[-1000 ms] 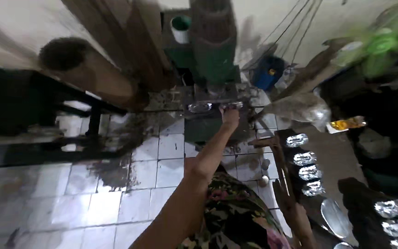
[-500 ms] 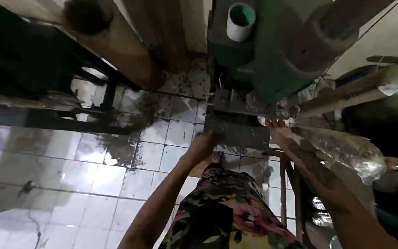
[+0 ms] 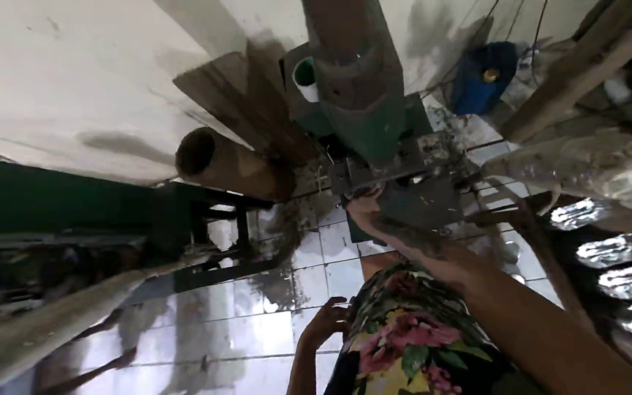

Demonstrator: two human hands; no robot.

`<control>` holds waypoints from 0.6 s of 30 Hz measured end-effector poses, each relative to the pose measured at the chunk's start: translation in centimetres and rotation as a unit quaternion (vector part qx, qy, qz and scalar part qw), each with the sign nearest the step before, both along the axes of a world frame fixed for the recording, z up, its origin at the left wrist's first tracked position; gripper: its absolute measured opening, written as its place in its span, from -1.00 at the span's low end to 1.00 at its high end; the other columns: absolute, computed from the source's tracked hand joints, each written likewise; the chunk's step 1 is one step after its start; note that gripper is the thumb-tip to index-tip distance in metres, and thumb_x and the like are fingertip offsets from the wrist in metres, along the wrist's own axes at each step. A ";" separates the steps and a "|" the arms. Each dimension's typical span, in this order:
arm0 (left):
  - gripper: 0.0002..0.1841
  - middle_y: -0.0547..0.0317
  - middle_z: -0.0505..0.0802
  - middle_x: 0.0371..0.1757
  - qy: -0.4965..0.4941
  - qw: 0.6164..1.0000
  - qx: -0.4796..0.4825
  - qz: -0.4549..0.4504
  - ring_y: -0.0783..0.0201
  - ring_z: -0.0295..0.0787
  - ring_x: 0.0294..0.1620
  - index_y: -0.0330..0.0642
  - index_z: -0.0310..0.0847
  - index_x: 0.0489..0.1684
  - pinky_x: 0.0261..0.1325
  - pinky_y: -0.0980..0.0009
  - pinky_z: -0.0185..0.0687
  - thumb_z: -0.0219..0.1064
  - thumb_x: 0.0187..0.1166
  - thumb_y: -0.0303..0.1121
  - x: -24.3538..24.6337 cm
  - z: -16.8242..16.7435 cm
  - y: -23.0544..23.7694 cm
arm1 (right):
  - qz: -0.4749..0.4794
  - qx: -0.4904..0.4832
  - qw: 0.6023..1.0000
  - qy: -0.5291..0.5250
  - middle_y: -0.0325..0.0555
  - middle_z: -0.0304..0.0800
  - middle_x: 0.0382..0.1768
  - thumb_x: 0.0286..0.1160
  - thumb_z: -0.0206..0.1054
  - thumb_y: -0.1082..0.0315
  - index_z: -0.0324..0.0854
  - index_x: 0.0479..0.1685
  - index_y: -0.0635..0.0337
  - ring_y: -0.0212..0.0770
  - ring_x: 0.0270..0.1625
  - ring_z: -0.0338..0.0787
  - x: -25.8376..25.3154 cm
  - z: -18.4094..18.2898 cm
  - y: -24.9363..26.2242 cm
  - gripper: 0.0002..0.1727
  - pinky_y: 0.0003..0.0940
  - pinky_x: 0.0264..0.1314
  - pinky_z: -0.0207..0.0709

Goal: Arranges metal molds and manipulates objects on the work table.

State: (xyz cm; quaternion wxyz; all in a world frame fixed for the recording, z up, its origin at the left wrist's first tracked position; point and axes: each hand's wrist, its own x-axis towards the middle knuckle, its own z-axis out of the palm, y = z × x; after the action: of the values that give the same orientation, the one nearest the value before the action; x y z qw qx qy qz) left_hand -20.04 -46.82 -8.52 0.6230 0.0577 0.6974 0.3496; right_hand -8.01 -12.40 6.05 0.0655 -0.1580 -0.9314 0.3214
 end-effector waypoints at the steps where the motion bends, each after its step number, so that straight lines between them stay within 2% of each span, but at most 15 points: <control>1: -0.30 -0.05 0.85 0.20 0.002 0.999 -0.006 -0.040 0.19 0.85 0.16 -0.36 0.36 0.61 0.26 0.21 0.79 0.51 0.39 -0.58 0.1 0.3 0.1 | -0.011 -0.171 0.985 -0.022 -0.06 0.69 0.45 0.90 -0.05 0.10 0.52 0.59 0.08 -0.24 0.45 0.70 2.1 -1.1 0.6 -0.51 -0.36 0.50 0.59; 2: -0.43 0.05 0.86 0.14 0.015 0.996 -0.007 -0.084 0.28 0.82 0.12 -0.34 0.54 0.45 0.27 0.27 0.77 0.55 0.40 -0.49 0.4 0.4 -0.3 | -0.042 -0.287 0.953 -0.087 -0.17 0.67 0.48 0.85 0.05 0.00 0.49 0.63 -0.11 -0.29 0.46 0.67 3.7 -1.2 1.2 -0.51 -0.25 0.54 0.55; 3: -0.53 0.12 0.88 0.06 0.019 0.994 -0.003 -0.109 0.33 0.81 0.07 -0.29 0.66 0.31 0.24 0.30 0.76 0.56 0.40 -0.41 0.9 0.2 -0.9 | -0.097 -0.359 0.920 -0.123 -0.17 0.72 0.40 0.77 0.17 -0.07 0.56 0.55 -0.12 -0.28 0.40 0.71 5.2 -1.0 1.3 -0.51 -0.19 0.50 0.58; 5: -0.59 0.11 0.89 0.01 -0.002 0.994 0.010 -0.108 0.30 0.83 0.02 -0.28 0.71 0.22 0.20 0.25 0.78 0.57 0.40 -0.38 1.8 -0.3 -1.4 | -0.154 -0.410 0.892 -0.112 -0.19 0.76 0.32 0.72 0.27 0.00 0.61 0.48 -0.06 -0.34 0.32 0.74 7.0 0.0 1.8 -0.54 -0.28 0.42 0.64; 7: -0.60 0.09 0.89 0.01 -0.001 0.993 0.020 -0.117 0.28 0.83 0.00 -0.29 0.71 0.23 0.19 0.23 0.79 0.54 0.44 -0.37 2.7 0.1 -0.5 | -0.137 -0.422 0.894 -0.063 -0.21 0.72 0.40 0.76 0.23 0.07 0.57 0.53 -0.02 -0.40 0.39 0.69 8.6 1.6 2.6 -0.55 -0.38 0.47 0.59; 9: -0.65 0.10 0.89 -0.04 0.006 0.992 0.034 -0.123 0.29 0.82 -0.05 -0.30 0.72 0.19 0.15 0.24 0.78 0.50 0.48 -0.38 3.1 -0.2 0.9 | -0.058 -0.405 0.913 -0.008 -0.23 0.65 0.48 0.84 0.09 0.14 0.50 0.61 -0.03 -0.41 0.45 0.64 10.4 3.1 3.7 -0.55 -0.44 0.47 0.56; 11: -0.70 0.09 0.89 -0.06 0.028 0.991 0.030 -0.129 0.28 0.84 -0.06 -0.32 0.73 0.15 0.14 0.24 0.80 0.48 0.53 -0.38 3.7 -1.1 1.8 | -0.026 -0.346 0.938 0.000 -0.25 0.57 0.59 0.82 0.06 0.19 0.43 0.70 -0.04 -0.42 0.57 0.56 14.2 3.8 5.0 -0.50 -0.43 0.65 0.42; 12: -0.74 0.08 0.90 -0.10 0.054 0.989 0.026 -0.133 0.28 0.83 -0.10 -0.32 0.75 0.10 0.12 0.24 0.80 0.46 0.55 -0.39 3.9 -1.7 2.7 | -0.080 -0.354 0.932 0.011 -0.24 0.66 0.49 0.78 0.16 0.19 0.51 0.62 -0.01 -0.41 0.48 0.64 16.3 4.2 5.8 -0.53 -0.41 0.58 0.51; 13: -0.77 0.06 0.89 -0.13 0.081 0.988 0.014 -0.132 0.26 0.83 -0.13 -0.32 0.76 0.07 0.09 0.21 0.79 0.43 0.57 -0.40 4.1 -2.2 3.5 | -0.142 -0.380 0.913 0.040 -0.22 0.75 0.35 0.72 0.28 0.19 0.58 0.51 0.02 -0.37 0.33 0.74 18.1 5.0 6.7 -0.57 -0.36 0.42 0.64; 14: -0.79 0.03 0.88 -0.16 0.105 0.986 -0.003 -0.126 0.24 0.82 -0.17 -0.33 0.76 0.04 0.06 0.18 0.79 0.39 0.61 -0.40 4.5 -2.2 4.3 | -0.163 -0.403 0.896 0.087 -0.21 0.75 0.33 0.67 0.30 0.21 0.57 0.51 0.02 -0.31 0.29 0.75 19.8 6.0 7.5 -0.55 -0.30 0.34 0.68; 16: -0.76 -0.05 0.89 -0.14 0.150 0.980 -0.026 -0.127 0.15 0.83 -0.17 -0.37 0.77 0.05 0.03 0.10 0.80 0.33 0.69 -0.34 4.9 -1.0 7.9 | -0.130 -0.396 0.888 0.195 -0.20 0.55 0.60 0.75 0.17 0.10 0.31 0.78 -0.10 -0.18 0.49 0.67 22.6 7.2 9.1 -0.40 -0.18 0.40 0.73; 18: -0.76 -0.02 0.93 -0.17 0.201 0.962 -0.025 -0.183 0.16 0.88 -0.19 -0.33 0.82 0.01 -0.01 0.12 0.85 0.36 0.68 -0.32 5.9 1.0 13.0 | -0.229 -0.425 0.828 0.286 -0.15 0.67 0.45 0.81 0.16 0.14 0.39 0.70 -0.11 -0.18 0.30 0.77 25.2 8.1 7.8 -0.49 -0.23 0.21 0.78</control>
State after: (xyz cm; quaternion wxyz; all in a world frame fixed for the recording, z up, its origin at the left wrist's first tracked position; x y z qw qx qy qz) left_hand -14.15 -33.84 -7.53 0.5243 0.2381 0.7944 0.1931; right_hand 17.19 -4.61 14.17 0.3274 -0.2798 -0.5792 0.6921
